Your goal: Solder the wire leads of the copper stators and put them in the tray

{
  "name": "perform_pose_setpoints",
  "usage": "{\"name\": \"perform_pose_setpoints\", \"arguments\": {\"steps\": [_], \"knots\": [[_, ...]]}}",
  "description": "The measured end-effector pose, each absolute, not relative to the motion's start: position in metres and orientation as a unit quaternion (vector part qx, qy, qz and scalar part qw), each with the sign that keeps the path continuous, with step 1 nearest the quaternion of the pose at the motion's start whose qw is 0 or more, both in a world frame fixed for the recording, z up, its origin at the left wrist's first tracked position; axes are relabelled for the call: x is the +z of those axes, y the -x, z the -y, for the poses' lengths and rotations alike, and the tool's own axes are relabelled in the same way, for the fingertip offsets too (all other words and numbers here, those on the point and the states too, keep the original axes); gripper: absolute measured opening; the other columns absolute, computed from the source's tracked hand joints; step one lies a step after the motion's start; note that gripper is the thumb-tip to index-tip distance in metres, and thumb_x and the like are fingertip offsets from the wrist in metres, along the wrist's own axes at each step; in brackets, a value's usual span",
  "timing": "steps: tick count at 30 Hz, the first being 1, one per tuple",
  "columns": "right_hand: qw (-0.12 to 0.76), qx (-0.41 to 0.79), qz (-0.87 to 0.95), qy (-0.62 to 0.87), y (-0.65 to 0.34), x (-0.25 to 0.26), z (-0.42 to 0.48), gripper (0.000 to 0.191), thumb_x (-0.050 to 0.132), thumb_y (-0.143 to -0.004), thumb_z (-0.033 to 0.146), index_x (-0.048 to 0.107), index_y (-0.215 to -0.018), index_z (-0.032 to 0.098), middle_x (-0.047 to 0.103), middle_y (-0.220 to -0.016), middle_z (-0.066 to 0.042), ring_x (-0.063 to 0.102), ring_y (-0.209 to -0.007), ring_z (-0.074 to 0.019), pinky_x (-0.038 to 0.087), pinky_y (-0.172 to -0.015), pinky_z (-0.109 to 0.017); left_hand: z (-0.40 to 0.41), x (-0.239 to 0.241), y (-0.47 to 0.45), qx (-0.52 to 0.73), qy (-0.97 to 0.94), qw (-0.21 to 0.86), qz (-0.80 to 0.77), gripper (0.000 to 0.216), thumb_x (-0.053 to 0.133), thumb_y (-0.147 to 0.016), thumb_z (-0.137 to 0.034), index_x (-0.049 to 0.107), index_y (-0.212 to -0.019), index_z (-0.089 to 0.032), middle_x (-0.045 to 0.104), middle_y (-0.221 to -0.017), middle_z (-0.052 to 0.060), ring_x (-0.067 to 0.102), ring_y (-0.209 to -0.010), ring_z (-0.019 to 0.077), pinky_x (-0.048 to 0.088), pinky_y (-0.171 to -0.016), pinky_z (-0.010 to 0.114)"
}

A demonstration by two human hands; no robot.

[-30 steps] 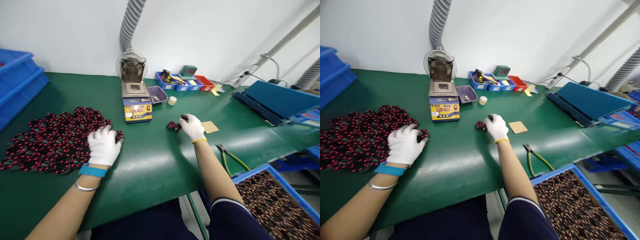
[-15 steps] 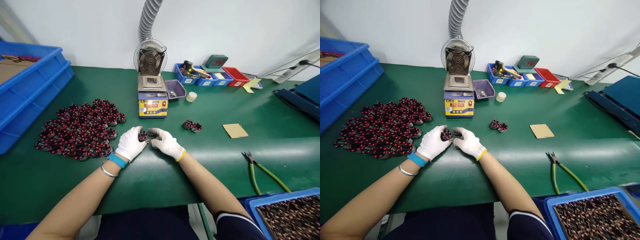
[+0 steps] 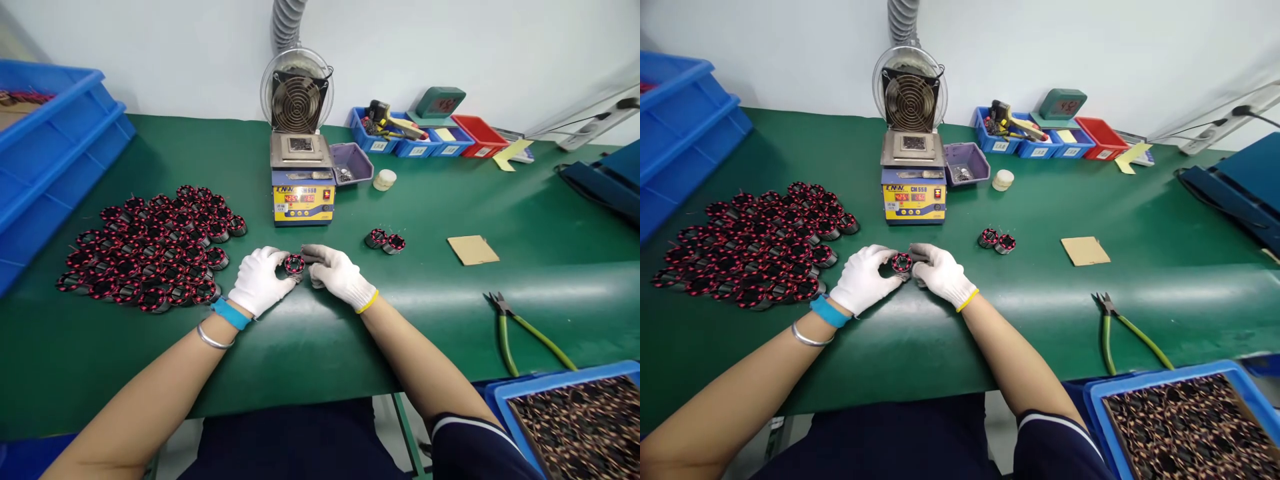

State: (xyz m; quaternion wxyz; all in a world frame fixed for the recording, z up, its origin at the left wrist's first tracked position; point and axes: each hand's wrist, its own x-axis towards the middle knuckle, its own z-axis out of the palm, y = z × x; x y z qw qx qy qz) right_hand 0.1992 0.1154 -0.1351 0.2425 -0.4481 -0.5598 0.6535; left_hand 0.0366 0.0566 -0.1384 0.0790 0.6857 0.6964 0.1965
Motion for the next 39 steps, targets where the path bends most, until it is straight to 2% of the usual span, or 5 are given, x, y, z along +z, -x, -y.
{"name": "perform_pose_setpoints", "arguments": {"steps": [14,22,30,35,39], "knots": [[0.211,0.704,0.527,0.426,-0.200,-0.129,-0.109,0.044,0.073,-0.066,0.028,0.063,-0.107,0.015,0.056,-0.056,0.005,0.046,-0.045,-0.0064,0.040,-0.043,-0.020,-0.048,-0.145,-0.036,0.313,-0.724,0.096,-0.607,0.041,0.062,-0.073,-0.027,0.060,-0.112,-0.017,0.064,-0.116,0.010,0.061,-0.107,0.0255,0.050,-0.094,0.039],[0.296,0.713,0.470,0.427,-0.180,-0.126,-0.091,0.034,0.072,-0.063,0.025,0.062,-0.095,0.017,0.067,-0.083,-0.001,0.060,-0.065,-0.0104,0.051,-0.061,-0.024,-0.037,-0.141,-0.051,0.387,-0.629,0.182,-0.650,0.077,0.066,-0.065,-0.032,0.042,-0.136,-0.012,0.056,-0.133,0.014,0.057,-0.119,0.0277,0.049,-0.100,0.039],[0.294,0.437,0.664,0.530,-0.184,-0.117,-0.081,0.042,0.076,-0.062,0.033,0.065,-0.101,0.024,0.066,-0.088,0.001,0.060,-0.075,-0.0146,0.051,-0.075,-0.033,-0.042,-0.153,-0.048,0.460,-0.558,0.274,-0.633,0.068,0.065,-0.068,-0.036,0.049,-0.131,-0.018,0.060,-0.130,0.010,0.060,-0.115,0.0246,0.047,-0.101,0.038],[0.339,0.426,0.675,0.498,-0.189,-0.119,-0.081,0.043,0.074,-0.064,0.032,0.063,-0.104,0.023,0.065,-0.092,-0.001,0.059,-0.075,-0.0136,0.051,-0.075,-0.031,-0.042,-0.135,-0.046,0.442,-0.516,0.379,-0.628,0.032,0.064,-0.066,-0.035,0.067,-0.091,-0.016,0.074,-0.084,0.007,0.068,-0.073,0.0214,0.056,-0.066,0.032],[0.363,0.479,0.634,0.487,-0.193,-0.120,-0.089,0.041,0.072,-0.063,0.033,0.063,-0.101,0.020,0.066,-0.087,-0.002,0.059,-0.070,-0.0130,0.052,-0.071,-0.030,-0.040,-0.116,-0.030,0.421,-0.478,0.528,-0.562,0.017,0.062,-0.068,-0.034,0.062,-0.064,-0.017,0.059,-0.047,0.000,0.045,-0.035,0.0106,0.034,-0.035,0.023]]}}
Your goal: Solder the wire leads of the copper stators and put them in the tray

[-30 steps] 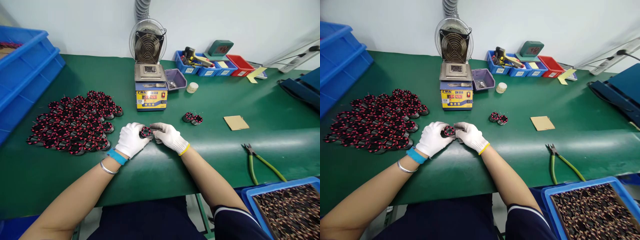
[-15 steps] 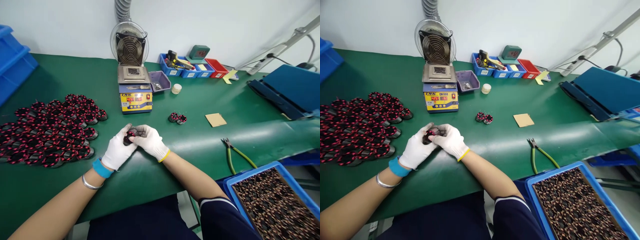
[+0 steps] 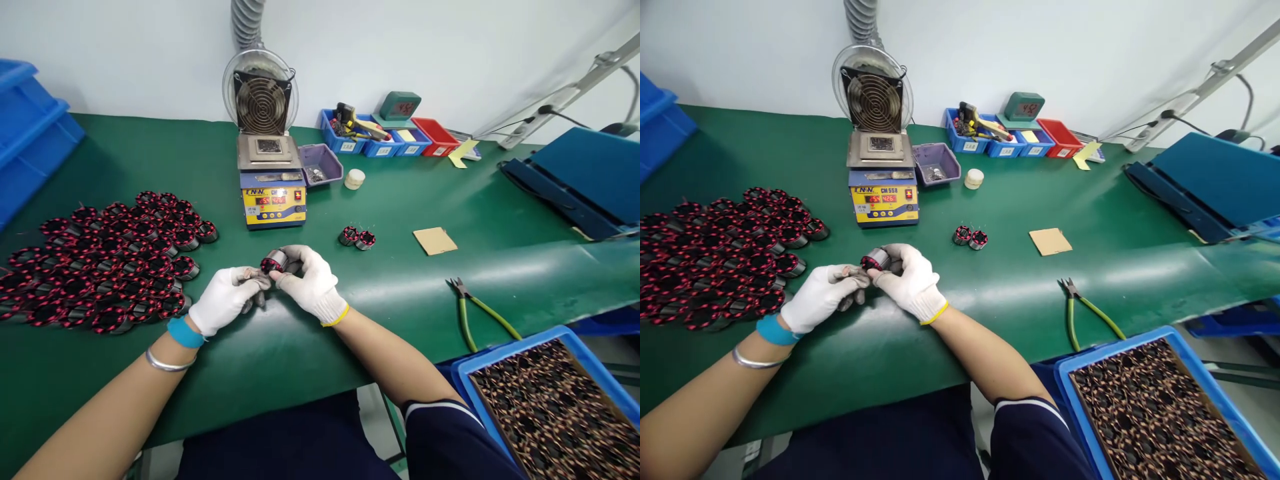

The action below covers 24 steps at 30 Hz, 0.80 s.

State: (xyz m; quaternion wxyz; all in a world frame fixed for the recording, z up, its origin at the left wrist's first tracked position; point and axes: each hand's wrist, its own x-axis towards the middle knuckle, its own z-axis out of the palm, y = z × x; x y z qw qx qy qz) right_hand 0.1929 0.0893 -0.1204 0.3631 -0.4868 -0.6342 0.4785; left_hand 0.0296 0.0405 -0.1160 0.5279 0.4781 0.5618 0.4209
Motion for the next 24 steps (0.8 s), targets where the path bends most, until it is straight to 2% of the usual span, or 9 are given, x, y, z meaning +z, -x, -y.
{"name": "perform_pose_setpoints", "arguments": {"steps": [3,6,9,12,14,19,21,24], "knots": [[0.396,0.528,0.582,0.475,-0.195,-0.121,-0.095,0.039,0.071,-0.062,0.032,0.062,-0.097,0.018,0.067,-0.083,-0.002,0.058,-0.065,-0.0124,0.052,-0.065,-0.029,-0.041,-0.109,-0.016,0.499,-0.417,0.577,-0.494,0.019,0.062,-0.067,-0.036,0.061,-0.066,-0.017,0.050,-0.039,-0.002,0.037,-0.030,0.0098,0.025,-0.033,0.022],[0.406,0.589,0.533,0.451,-0.194,-0.121,-0.095,0.039,0.071,-0.061,0.031,0.060,-0.096,0.017,0.067,-0.081,-0.003,0.058,-0.061,-0.0118,0.051,-0.059,-0.028,-0.040,-0.111,-0.016,0.585,-0.377,0.517,-0.498,0.031,0.056,-0.073,-0.047,0.058,-0.071,-0.017,0.056,-0.049,0.001,0.044,-0.037,0.0113,0.028,-0.035,0.023],[0.401,0.618,0.521,0.431,-0.190,-0.121,-0.090,0.040,0.072,-0.059,0.031,0.060,-0.094,0.016,0.067,-0.081,-0.003,0.057,-0.058,-0.0108,0.051,-0.058,-0.028,-0.037,-0.116,-0.033,0.556,-0.426,0.450,-0.553,0.036,0.055,-0.076,-0.053,0.057,-0.077,-0.017,0.061,-0.062,0.001,0.051,-0.048,0.0116,0.035,-0.041,0.023],[0.389,0.638,0.520,0.414,-0.188,-0.121,-0.087,0.040,0.074,-0.058,0.032,0.062,-0.092,0.016,0.068,-0.082,-0.003,0.058,-0.061,-0.0112,0.051,-0.059,-0.028,-0.032,-0.117,-0.048,0.510,-0.474,0.400,-0.595,0.030,0.059,-0.078,-0.045,0.054,-0.066,-0.018,0.055,-0.054,-0.003,0.047,-0.047,0.0092,0.038,-0.046,0.022],[0.383,0.651,0.502,0.420,-0.189,-0.122,-0.089,0.042,0.076,-0.057,0.034,0.063,-0.091,0.015,0.068,-0.080,-0.004,0.059,-0.063,-0.0118,0.051,-0.060,-0.028,-0.029,-0.113,-0.050,0.513,-0.468,0.401,-0.597,0.030,0.058,-0.078,-0.041,0.052,-0.060,-0.018,0.053,-0.050,-0.003,0.045,-0.044,0.0084,0.037,-0.045,0.021],[0.386,0.690,0.438,0.429,-0.191,-0.131,-0.098,0.048,0.078,-0.057,0.042,0.063,-0.093,0.015,0.065,-0.073,-0.001,0.057,-0.064,-0.0110,0.050,-0.068,-0.029,-0.030,-0.111,-0.042,0.587,-0.345,0.463,-0.568,0.024,0.058,-0.074,-0.038,0.049,-0.064,-0.018,0.053,-0.048,-0.003,0.042,-0.037,0.0081,0.028,-0.035,0.020],[0.402,0.695,0.436,0.406,-0.191,-0.134,-0.098,0.048,0.076,-0.060,0.044,0.062,-0.095,0.015,0.067,-0.080,-0.002,0.059,-0.070,-0.0120,0.050,-0.074,-0.029,-0.032,-0.113,-0.045,0.580,-0.304,0.530,-0.539,0.019,0.060,-0.069,-0.033,0.053,-0.076,-0.017,0.062,-0.060,0.000,0.051,-0.045,0.0105,0.032,-0.036,0.020],[0.406,0.703,0.446,0.377,-0.188,-0.135,-0.094,0.051,0.075,-0.062,0.045,0.062,-0.103,0.018,0.069,-0.096,-0.004,0.062,-0.084,-0.0151,0.050,-0.079,-0.030,-0.032,-0.117,-0.054,0.512,-0.278,0.657,-0.478,0.037,0.065,-0.056,-0.021,0.057,-0.092,-0.016,0.068,-0.085,0.007,0.062,-0.065,0.0162,0.045,-0.048,0.024]]}}
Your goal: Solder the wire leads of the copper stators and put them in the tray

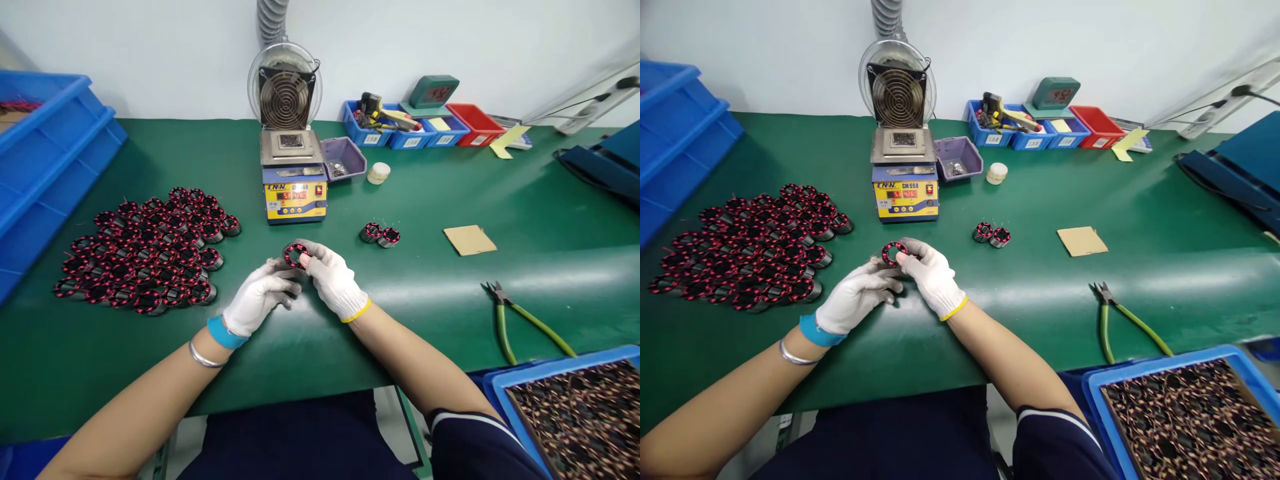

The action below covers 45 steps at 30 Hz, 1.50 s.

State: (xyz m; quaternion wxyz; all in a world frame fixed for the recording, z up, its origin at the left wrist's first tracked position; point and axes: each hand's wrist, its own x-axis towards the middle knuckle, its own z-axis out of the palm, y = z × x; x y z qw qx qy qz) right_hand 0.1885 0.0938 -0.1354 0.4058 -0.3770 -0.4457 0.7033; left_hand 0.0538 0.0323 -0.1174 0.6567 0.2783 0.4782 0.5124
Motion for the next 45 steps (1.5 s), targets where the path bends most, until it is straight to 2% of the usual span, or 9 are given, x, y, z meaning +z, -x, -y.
{"name": "perform_pose_setpoints", "arguments": {"steps": [3,6,9,19,25,29,34,39,45], "knots": [[0.390,0.708,0.452,0.377,-0.187,-0.134,-0.089,0.057,0.076,-0.061,0.043,0.060,-0.110,0.019,0.068,-0.104,-0.006,0.063,-0.087,-0.0167,0.052,-0.077,-0.030,-0.032,-0.121,-0.058,0.475,-0.275,0.717,-0.429,0.035,0.071,-0.057,-0.022,0.060,-0.090,-0.016,0.068,-0.084,0.007,0.064,-0.069,0.0174,0.050,-0.056,0.027],[0.382,0.696,0.466,0.390,-0.186,-0.132,-0.087,0.058,0.076,-0.061,0.043,0.059,-0.110,0.018,0.069,-0.100,-0.006,0.062,-0.077,-0.0156,0.052,-0.066,-0.030,-0.033,-0.123,-0.056,0.470,-0.296,0.709,-0.434,0.035,0.073,-0.065,-0.040,0.060,-0.086,-0.015,0.067,-0.075,0.006,0.060,-0.056,0.0136,0.044,-0.047,0.024],[0.392,0.687,0.476,0.385,-0.186,-0.128,-0.084,0.050,0.075,-0.061,0.040,0.060,-0.103,0.017,0.069,-0.097,-0.006,0.063,-0.079,-0.0160,0.053,-0.069,-0.030,-0.035,-0.121,-0.049,0.454,-0.330,0.673,-0.481,0.040,0.074,-0.066,-0.050,0.059,-0.078,-0.014,0.063,-0.059,0.002,0.050,-0.042,0.0088,0.035,-0.039,0.020],[0.392,0.692,0.490,0.357,-0.187,-0.123,-0.078,0.046,0.075,-0.063,0.042,0.060,-0.098,0.019,0.069,-0.098,-0.007,0.066,-0.083,-0.0189,0.055,-0.069,-0.032,-0.032,-0.116,-0.046,0.396,-0.358,0.700,-0.474,0.039,0.079,-0.058,-0.047,0.063,-0.068,-0.013,0.065,-0.059,0.005,0.047,-0.040,0.0078,0.033,-0.038,0.021],[0.414,0.617,0.533,0.404,-0.188,-0.125,-0.079,0.038,0.072,-0.064,0.032,0.060,-0.097,0.019,0.069,-0.092,-0.005,0.065,-0.082,-0.0174,0.054,-0.078,-0.035,-0.033,-0.108,-0.038,0.414,-0.371,0.631,-0.541,0.031,0.070,-0.063,-0.043,0.063,-0.061,-0.014,0.054,-0.040,0.001,0.042,-0.033,0.0097,0.026,-0.035,0.021],[0.418,0.546,0.572,0.447,-0.189,-0.122,-0.079,0.036,0.073,-0.063,0.028,0.061,-0.097,0.019,0.068,-0.089,-0.003,0.064,-0.075,-0.0158,0.054,-0.076,-0.034,-0.031,-0.100,-0.022,0.516,-0.397,0.552,-0.522,0.030,0.066,-0.063,-0.037,0.049,-0.046,-0.018,0.041,-0.036,-0.004,0.034,-0.033,0.0080,0.027,-0.037,0.023],[0.423,0.534,0.575,0.454,-0.191,-0.120,-0.081,0.037,0.072,-0.064,0.029,0.061,-0.098,0.019,0.068,-0.090,-0.004,0.063,-0.074,-0.0154,0.054,-0.073,-0.033,-0.032,-0.104,-0.028,0.555,-0.457,0.314,-0.621,0.021,0.064,-0.069,-0.038,0.063,-0.072,-0.017,0.059,-0.059,0.000,0.047,-0.047,0.0093,0.033,-0.042,0.021],[0.425,0.488,0.605,0.464,-0.194,-0.118,-0.081,0.036,0.072,-0.063,0.029,0.062,-0.096,0.019,0.067,-0.093,-0.004,0.063,-0.076,-0.0149,0.054,-0.076,-0.032,-0.022,-0.098,-0.041,0.460,-0.521,0.406,-0.594,0.023,0.064,-0.072,-0.029,0.056,-0.055,-0.016,0.055,-0.048,-0.001,0.044,-0.041,0.0082,0.034,-0.040,0.020],[0.457,0.480,0.587,0.465,-0.195,-0.120,-0.087,0.041,0.072,-0.062,0.029,0.061,-0.100,0.017,0.067,-0.095,-0.006,0.064,-0.078,-0.0175,0.055,-0.077,-0.036,-0.025,-0.109,-0.033,0.647,-0.382,0.375,-0.543,0.032,0.058,-0.077,-0.046,0.059,-0.065,-0.017,0.055,-0.049,-0.001,0.046,-0.040,0.0102,0.027,-0.035,0.020]]}}
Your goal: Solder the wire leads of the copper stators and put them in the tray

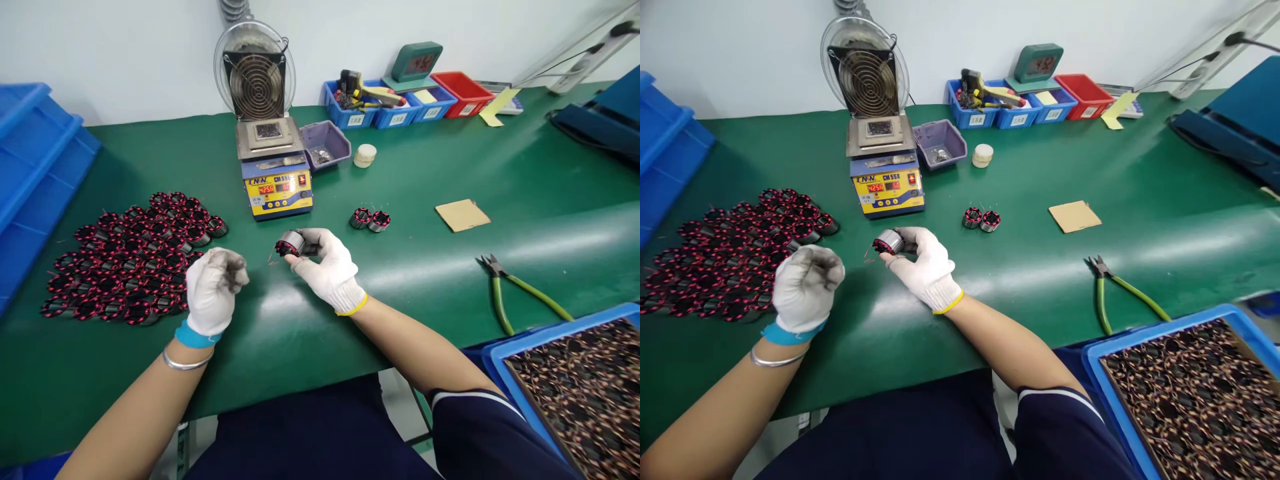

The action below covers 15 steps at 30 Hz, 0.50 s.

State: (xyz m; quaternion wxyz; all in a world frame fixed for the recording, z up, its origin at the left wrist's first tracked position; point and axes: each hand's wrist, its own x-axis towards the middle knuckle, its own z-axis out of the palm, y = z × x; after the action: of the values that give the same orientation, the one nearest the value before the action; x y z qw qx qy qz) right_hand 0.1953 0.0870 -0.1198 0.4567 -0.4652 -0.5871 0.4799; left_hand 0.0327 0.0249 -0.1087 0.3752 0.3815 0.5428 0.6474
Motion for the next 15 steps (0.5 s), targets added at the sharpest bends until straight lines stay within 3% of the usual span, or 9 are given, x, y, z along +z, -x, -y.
{"name": "perform_pose_setpoints", "arguments": {"steps": [4,9,11,15], "knots": [[0.471,0.483,0.583,0.453,-0.193,-0.123,-0.086,0.041,0.072,-0.061,0.030,0.060,-0.098,0.017,0.067,-0.092,-0.005,0.064,-0.076,-0.0175,0.055,-0.077,-0.037,-0.032,-0.129,-0.035,0.624,-0.424,0.390,-0.529,0.041,0.055,-0.080,-0.055,0.063,-0.084,-0.015,0.063,-0.065,0.003,0.052,-0.049,0.0109,0.036,-0.043,0.022],[0.478,0.499,0.574,0.440,-0.189,-0.117,-0.109,0.044,0.070,-0.062,0.034,0.057,-0.101,0.016,0.068,-0.090,-0.006,0.064,-0.074,-0.0186,0.056,-0.069,-0.036,-0.037,-0.141,-0.039,0.596,-0.433,0.425,-0.526,0.047,0.046,-0.084,-0.059,0.059,-0.094,-0.014,0.064,-0.074,0.004,0.057,-0.057,0.0128,0.042,-0.049,0.024],[0.480,0.444,0.610,0.447,-0.188,-0.107,-0.138,0.044,0.069,-0.064,0.035,0.057,-0.101,0.016,0.067,-0.092,-0.006,0.064,-0.078,-0.0191,0.056,-0.072,-0.037,-0.041,-0.140,-0.039,0.576,-0.422,0.431,-0.552,0.046,0.049,-0.082,-0.059,0.058,-0.093,-0.014,0.064,-0.074,0.003,0.057,-0.057,0.0128,0.042,-0.050,0.024],[0.459,0.223,0.723,0.467,-0.177,-0.070,-0.219,0.037,0.065,-0.071,0.035,0.058,-0.103,0.018,0.064,-0.099,-0.005,0.062,-0.092,-0.0212,0.052,-0.087,-0.040,-0.046,-0.138,-0.041,0.516,-0.425,0.434,-0.604,0.042,0.059,-0.075,-0.053,0.059,-0.094,-0.015,0.064,-0.076,0.003,0.056,-0.060,0.0133,0.043,-0.054,0.025]]}}
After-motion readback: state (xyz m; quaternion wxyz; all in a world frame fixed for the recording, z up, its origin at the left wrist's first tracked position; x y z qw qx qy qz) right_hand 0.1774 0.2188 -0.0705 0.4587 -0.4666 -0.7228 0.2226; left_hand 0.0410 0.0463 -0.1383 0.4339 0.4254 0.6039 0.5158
